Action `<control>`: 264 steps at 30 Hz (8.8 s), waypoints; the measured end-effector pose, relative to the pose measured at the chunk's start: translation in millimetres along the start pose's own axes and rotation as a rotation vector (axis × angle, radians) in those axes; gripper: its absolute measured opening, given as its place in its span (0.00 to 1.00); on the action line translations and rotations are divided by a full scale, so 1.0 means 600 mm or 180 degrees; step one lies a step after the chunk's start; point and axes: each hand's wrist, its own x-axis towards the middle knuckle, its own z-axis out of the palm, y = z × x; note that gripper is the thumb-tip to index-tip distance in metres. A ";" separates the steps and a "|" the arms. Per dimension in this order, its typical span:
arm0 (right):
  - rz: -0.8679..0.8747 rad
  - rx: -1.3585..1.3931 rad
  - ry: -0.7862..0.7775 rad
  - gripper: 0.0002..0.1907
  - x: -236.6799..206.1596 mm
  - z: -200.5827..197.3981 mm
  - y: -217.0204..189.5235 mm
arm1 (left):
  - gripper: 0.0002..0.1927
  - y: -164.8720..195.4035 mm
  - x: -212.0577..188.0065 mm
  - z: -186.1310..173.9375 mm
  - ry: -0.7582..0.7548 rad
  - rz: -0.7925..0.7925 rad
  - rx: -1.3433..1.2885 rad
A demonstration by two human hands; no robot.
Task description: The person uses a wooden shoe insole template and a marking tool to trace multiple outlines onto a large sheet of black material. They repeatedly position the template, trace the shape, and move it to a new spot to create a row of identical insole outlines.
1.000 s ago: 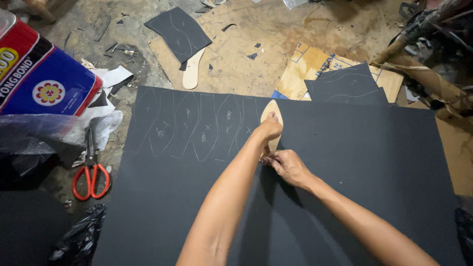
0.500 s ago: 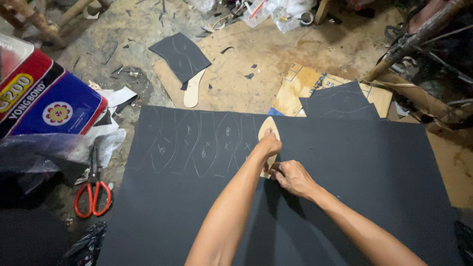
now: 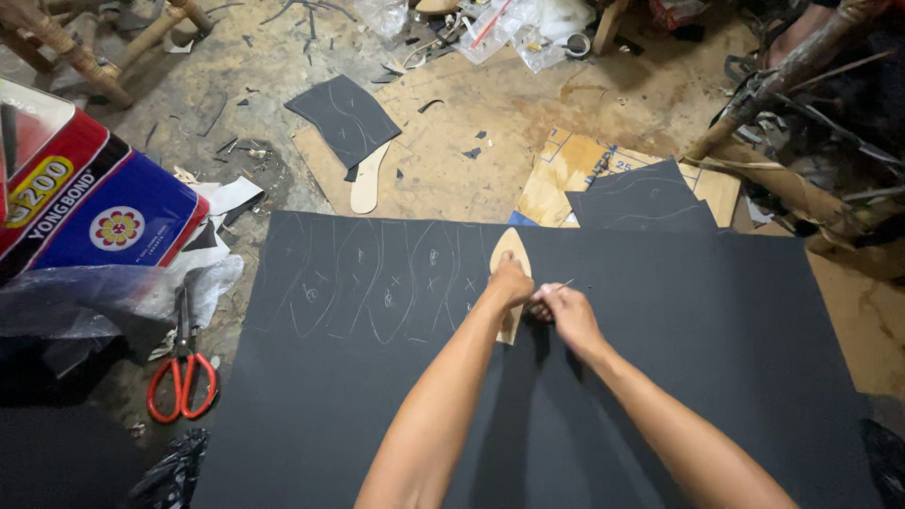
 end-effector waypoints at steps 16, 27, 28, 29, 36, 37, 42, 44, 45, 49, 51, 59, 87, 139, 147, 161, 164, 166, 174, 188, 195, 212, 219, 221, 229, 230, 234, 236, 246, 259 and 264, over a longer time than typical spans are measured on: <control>0.1158 -0.0095 0.0075 0.20 0.012 -0.011 -0.005 | 0.10 -0.050 -0.151 0.061 0.1897 0.0283 -0.1240; 0.1629 0.0409 -0.1333 0.09 -0.043 -0.051 -0.060 | 0.16 -0.030 -0.307 0.014 0.2438 0.1649 -0.1516; 0.1505 0.0308 -0.1260 0.09 -0.043 -0.051 -0.053 | 0.17 -0.030 -0.306 0.024 0.2304 0.1435 -0.1764; 0.1182 0.0194 -0.0971 0.09 -0.034 -0.053 -0.047 | 0.16 -0.029 -0.303 0.036 0.2200 0.1257 -0.1848; 0.0553 -0.0014 0.0325 0.09 -0.016 -0.085 -0.009 | 0.16 -0.032 -0.317 0.122 0.2150 0.0974 -0.1244; 0.0552 -0.0086 0.0420 0.09 -0.012 -0.092 -0.007 | 0.17 -0.028 -0.318 0.125 0.2144 0.0995 -0.1131; 0.0477 -0.0257 0.0878 0.11 0.000 -0.081 -0.004 | 0.37 0.006 -0.316 0.126 0.1974 0.1079 -0.0706; 0.0408 -0.0290 0.1003 0.11 0.018 -0.072 -0.005 | 0.38 0.018 -0.297 0.120 0.1901 0.1017 -0.0574; 0.0374 -0.0295 0.1050 0.12 0.025 -0.069 -0.005 | 0.37 0.023 -0.288 0.117 0.1863 0.0979 -0.0520; 0.0263 -0.0602 0.1198 0.11 0.052 -0.055 -0.010 | 0.32 0.026 -0.256 0.115 0.2091 0.0832 -0.0542; 0.0248 -0.0848 0.1276 0.11 0.056 -0.050 -0.008 | 0.28 0.022 -0.253 0.122 0.2235 0.0927 -0.0351; 0.0103 -0.0892 0.1503 0.10 0.065 -0.042 0.018 | 0.23 0.014 -0.253 0.129 0.2329 0.1076 -0.0332; 0.0338 -0.0618 0.1576 0.09 0.078 -0.045 0.043 | 0.24 0.016 -0.247 0.131 0.2376 0.1055 -0.0322; -0.1230 -0.2350 -0.0358 0.13 0.074 -0.036 -0.043 | 0.30 0.065 -0.059 0.267 0.1321 0.0169 0.3252; -0.1561 -0.2670 0.0207 0.12 0.160 -0.052 -0.046 | 0.25 0.079 -0.010 0.213 0.0456 0.0333 0.1818; -0.1005 -0.2019 0.0706 0.15 0.199 -0.063 -0.027 | 0.20 0.096 -0.004 0.134 0.0167 -0.0100 0.0249; -0.0932 -0.2150 0.0702 0.13 0.199 -0.083 -0.025 | 0.22 0.097 0.009 0.130 -0.0054 -0.0004 0.0702; -0.0974 -0.2329 0.0769 0.13 0.200 -0.098 -0.025 | 0.23 0.097 0.021 0.128 -0.0071 0.0012 0.0786; -0.0865 -0.2143 0.0829 0.13 0.163 -0.102 -0.011 | 0.23 0.077 0.067 0.139 -0.0302 0.0216 0.0770; -0.1508 -0.2999 -0.0080 0.08 -0.039 -0.094 -0.011 | 0.40 0.054 0.066 0.071 -0.0549 -0.0014 -0.1285; -0.0885 -0.2283 -0.0448 0.10 -0.079 -0.042 -0.035 | 0.35 0.051 0.097 0.098 -0.0296 0.0383 -0.0598; 0.0090 -0.2274 -0.0820 0.12 -0.086 -0.065 -0.088 | 0.38 0.063 0.073 0.093 -0.0114 0.0162 -0.0738; 0.0076 -0.2703 -0.0857 0.11 -0.071 -0.075 -0.090 | 0.44 0.070 0.065 0.084 -0.0210 -0.0189 -0.0776; -0.0154 -0.2747 -0.0617 0.12 -0.063 -0.087 -0.071 | 0.44 0.069 0.067 0.087 -0.0195 -0.0213 -0.0807; -0.0004 -0.1946 0.0314 0.19 -0.011 -0.112 0.029 | 0.27 0.031 -0.044 0.076 0.0756 0.0406 -0.1463; -0.0176 -0.2013 0.0450 0.16 0.002 -0.100 0.032 | 0.27 0.018 -0.086 0.066 0.1280 0.1068 -0.1302; 0.0280 -0.2413 0.0718 0.32 0.012 -0.047 0.022 | 0.31 -0.127 -0.334 0.022 0.1944 0.0978 -0.0342; 0.0775 -0.2616 0.0614 0.49 0.008 -0.025 0.009 | 0.32 -0.216 -0.425 -0.020 0.2153 0.0476 0.0210; 0.0159 -0.1350 0.1249 0.13 0.018 -0.074 0.044 | 0.38 -0.595 -0.680 -0.193 0.2326 -0.1963 0.1066; 0.0249 -0.1507 0.1408 0.20 -0.122 -0.308 0.022 | 0.37 -0.537 -0.700 -0.241 0.1890 -0.1808 -0.0030; 0.0316 -0.1595 0.1524 0.22 -0.167 -0.321 0.011 | 0.34 -0.535 -0.716 -0.246 0.2346 -0.1628 0.0090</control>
